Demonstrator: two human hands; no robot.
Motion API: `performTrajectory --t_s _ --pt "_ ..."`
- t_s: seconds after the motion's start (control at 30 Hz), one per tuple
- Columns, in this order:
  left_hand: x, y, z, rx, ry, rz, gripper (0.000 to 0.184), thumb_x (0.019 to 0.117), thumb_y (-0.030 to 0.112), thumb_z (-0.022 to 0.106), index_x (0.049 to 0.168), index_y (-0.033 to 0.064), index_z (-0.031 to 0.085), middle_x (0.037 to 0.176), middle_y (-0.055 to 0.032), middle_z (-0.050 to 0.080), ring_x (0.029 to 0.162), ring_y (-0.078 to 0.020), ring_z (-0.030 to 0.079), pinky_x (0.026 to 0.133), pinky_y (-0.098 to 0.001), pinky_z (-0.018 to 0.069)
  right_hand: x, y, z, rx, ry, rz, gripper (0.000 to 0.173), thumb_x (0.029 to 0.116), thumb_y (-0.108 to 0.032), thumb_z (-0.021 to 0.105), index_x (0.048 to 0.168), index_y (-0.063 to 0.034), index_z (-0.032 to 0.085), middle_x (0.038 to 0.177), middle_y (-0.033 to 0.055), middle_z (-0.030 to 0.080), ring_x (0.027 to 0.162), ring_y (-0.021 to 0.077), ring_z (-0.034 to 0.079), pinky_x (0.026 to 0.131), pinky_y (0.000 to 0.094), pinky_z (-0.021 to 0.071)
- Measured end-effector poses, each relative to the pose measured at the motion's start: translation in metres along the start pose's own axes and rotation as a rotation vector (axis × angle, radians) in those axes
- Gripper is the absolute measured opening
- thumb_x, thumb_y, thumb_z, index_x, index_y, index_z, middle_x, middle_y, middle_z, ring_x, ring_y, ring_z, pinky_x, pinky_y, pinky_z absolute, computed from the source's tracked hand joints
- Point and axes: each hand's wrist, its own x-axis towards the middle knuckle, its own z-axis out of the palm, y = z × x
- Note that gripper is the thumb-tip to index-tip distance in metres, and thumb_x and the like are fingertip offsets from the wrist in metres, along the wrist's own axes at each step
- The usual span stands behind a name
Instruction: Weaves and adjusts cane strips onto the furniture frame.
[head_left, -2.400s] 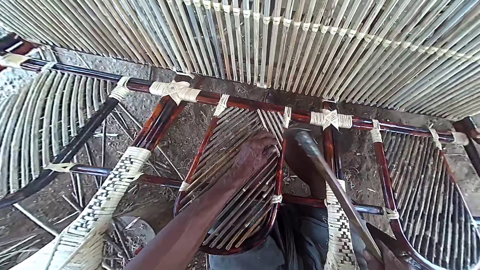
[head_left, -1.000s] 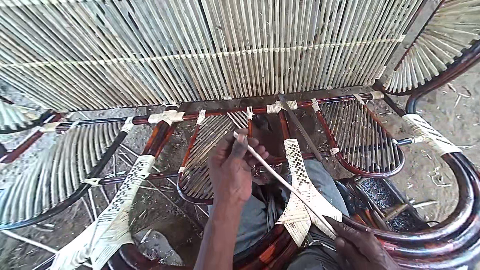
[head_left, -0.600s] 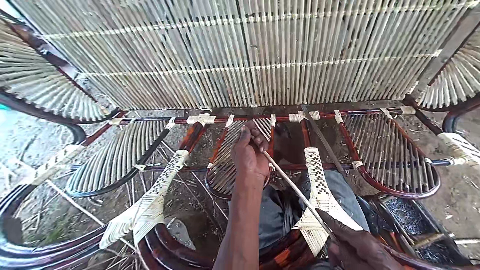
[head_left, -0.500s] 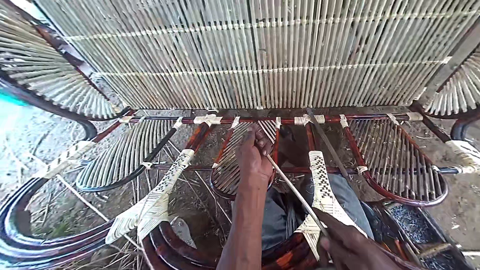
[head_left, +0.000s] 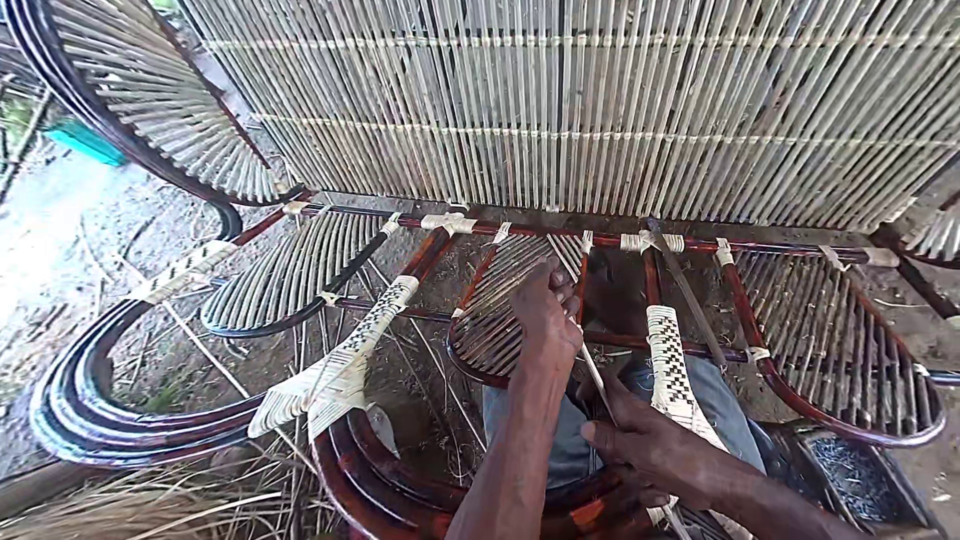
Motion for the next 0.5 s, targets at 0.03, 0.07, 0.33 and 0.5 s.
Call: performTrajectory --t_s 0.03,0.07,0.33,0.5 --pt "-0.002 0.001 0.004 -0.004 0.005 -0.003 0.022 0.1093 0.018 0.045 0.095 0.0093 0.060 0.060 0.0067 0.044 0.039 -0.0001 0.032 0.035 -0.0130 0.0249 0.000 -0.002 0.003 -0.048 0.006 0.011 0.035 0.1046 -0.028 0.054 0.134 -0.0205 0.036 0.065 -0.0049 0.041 0.041 0.0066 0.036 0.038 0.0240 0.0363" --pt "-0.006 0.002 0.008 0.008 0.014 -0.007 0.021 0.1088 0.018 0.047 0.094 0.0095 0.060 0.059 0.0068 0.045 0.039 -0.0002 0.032 0.035 -0.0133 0.0246 0.002 -0.004 0.005 -0.100 0.011 0.016 0.035 0.1043 -0.027 0.054 0.132 -0.0183 0.036 0.065 -0.0037 0.043 0.041 0.0077 0.038 0.038 0.0251 0.0374" --pt "-0.002 0.002 0.020 0.087 0.003 0.092 0.021 0.1065 0.016 0.054 0.090 0.0086 0.063 0.060 0.0043 0.048 0.041 -0.0025 0.036 0.037 -0.0155 0.0272 0.028 -0.007 0.012 -0.335 0.073 -0.004 0.035 0.1048 -0.027 0.051 0.133 -0.0105 0.037 0.074 0.0018 0.050 0.052 0.0123 0.048 0.048 0.0312 0.0444" --pt "0.024 0.005 -0.012 -0.166 -0.062 0.061 0.022 0.1099 0.018 0.042 0.094 0.0134 0.057 0.059 0.0087 0.043 0.039 0.0010 0.035 0.037 -0.0115 0.0299 0.014 0.000 -0.007 0.032 0.095 -0.032 0.021 0.1071 -0.022 0.044 0.128 -0.0205 0.042 0.066 -0.0071 0.036 0.044 0.0045 0.032 0.039 0.0216 0.0320"
